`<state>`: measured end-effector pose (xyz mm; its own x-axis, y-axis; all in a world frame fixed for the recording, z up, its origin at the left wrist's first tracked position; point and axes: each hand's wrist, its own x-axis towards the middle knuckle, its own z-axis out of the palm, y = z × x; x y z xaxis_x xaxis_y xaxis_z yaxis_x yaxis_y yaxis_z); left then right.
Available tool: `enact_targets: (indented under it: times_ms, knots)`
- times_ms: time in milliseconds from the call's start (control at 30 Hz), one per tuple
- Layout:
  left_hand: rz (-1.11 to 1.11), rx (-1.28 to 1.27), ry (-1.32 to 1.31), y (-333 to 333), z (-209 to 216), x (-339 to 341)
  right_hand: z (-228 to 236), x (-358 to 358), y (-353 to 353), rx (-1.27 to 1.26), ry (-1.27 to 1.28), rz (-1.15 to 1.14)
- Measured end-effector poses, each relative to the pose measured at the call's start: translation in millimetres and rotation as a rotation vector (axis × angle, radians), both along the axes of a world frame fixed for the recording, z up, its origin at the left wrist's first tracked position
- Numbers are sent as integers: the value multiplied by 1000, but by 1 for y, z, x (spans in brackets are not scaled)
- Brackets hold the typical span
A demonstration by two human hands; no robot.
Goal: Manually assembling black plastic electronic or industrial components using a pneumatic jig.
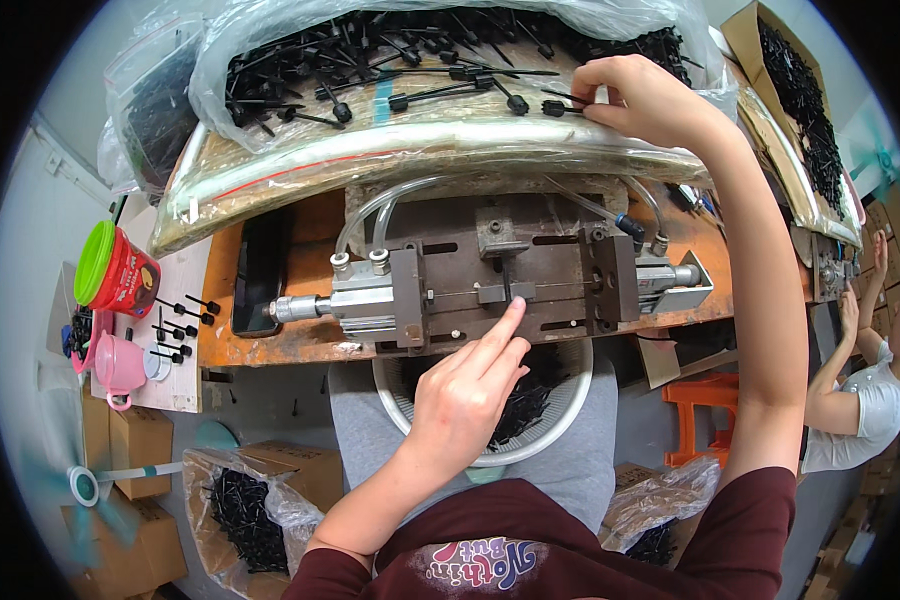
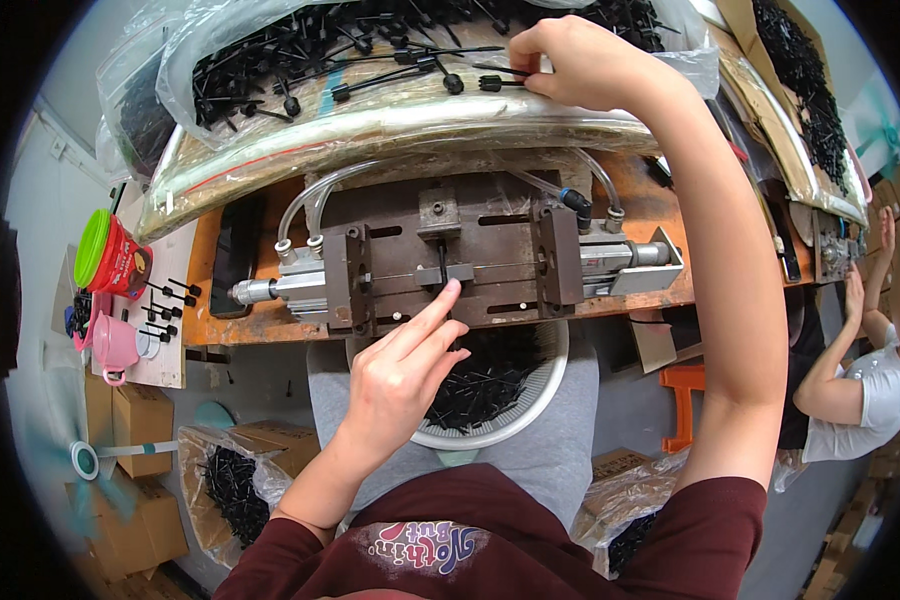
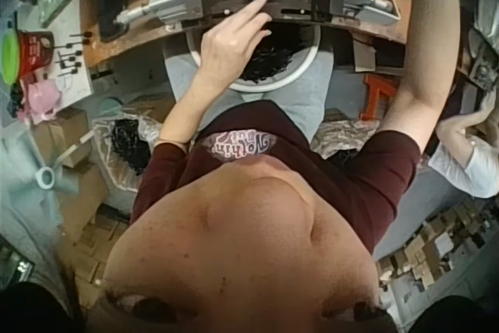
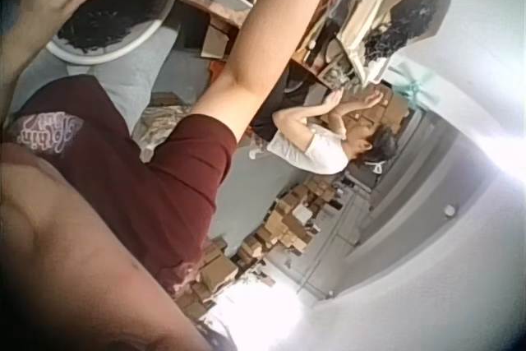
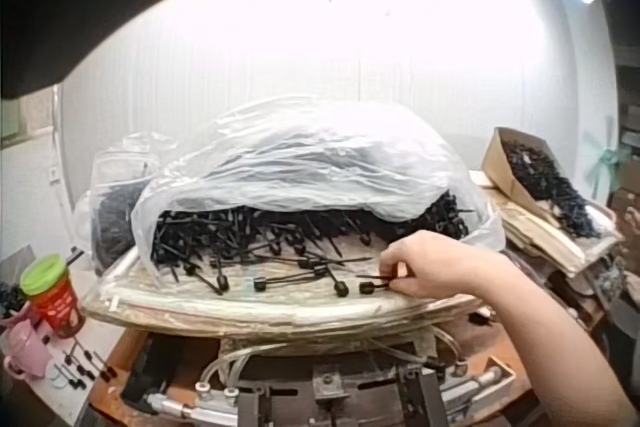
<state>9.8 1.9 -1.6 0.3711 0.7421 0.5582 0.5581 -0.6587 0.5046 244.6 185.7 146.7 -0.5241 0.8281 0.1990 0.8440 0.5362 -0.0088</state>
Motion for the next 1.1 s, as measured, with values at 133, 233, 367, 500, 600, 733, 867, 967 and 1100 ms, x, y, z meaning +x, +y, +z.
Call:
enact_targets:
  times_ms: [133,233,367,500,600,733,867,967,1100]
  knots:
    - [41,87,77,1,4,2,-8,9,8,111,-74,105]
    - [54,96,94,6,2,0,-12,5,-9,245,-86,114]
    - [58,101,118,9,1,-4,-21,0,-35,460,-50,146]
    - [69,64,181,8,8,-4,-34,-14,-72,626,104,251]
    - [89,25,170,7,11,-4,-45,-21,-97,670,98,374]
    - [-32,-187,-138,5,21,-4,-66,-30,-129,721,61,460]
    - [-214,-550,-764,-7,30,-8,-88,-41,-154,701,44,512]
    - [-223,-474,-719,-10,33,-14,-93,-43,-161,606,181,497]
    - [-86,-207,-334,-12,33,-14,-93,-34,-163,436,497,265]
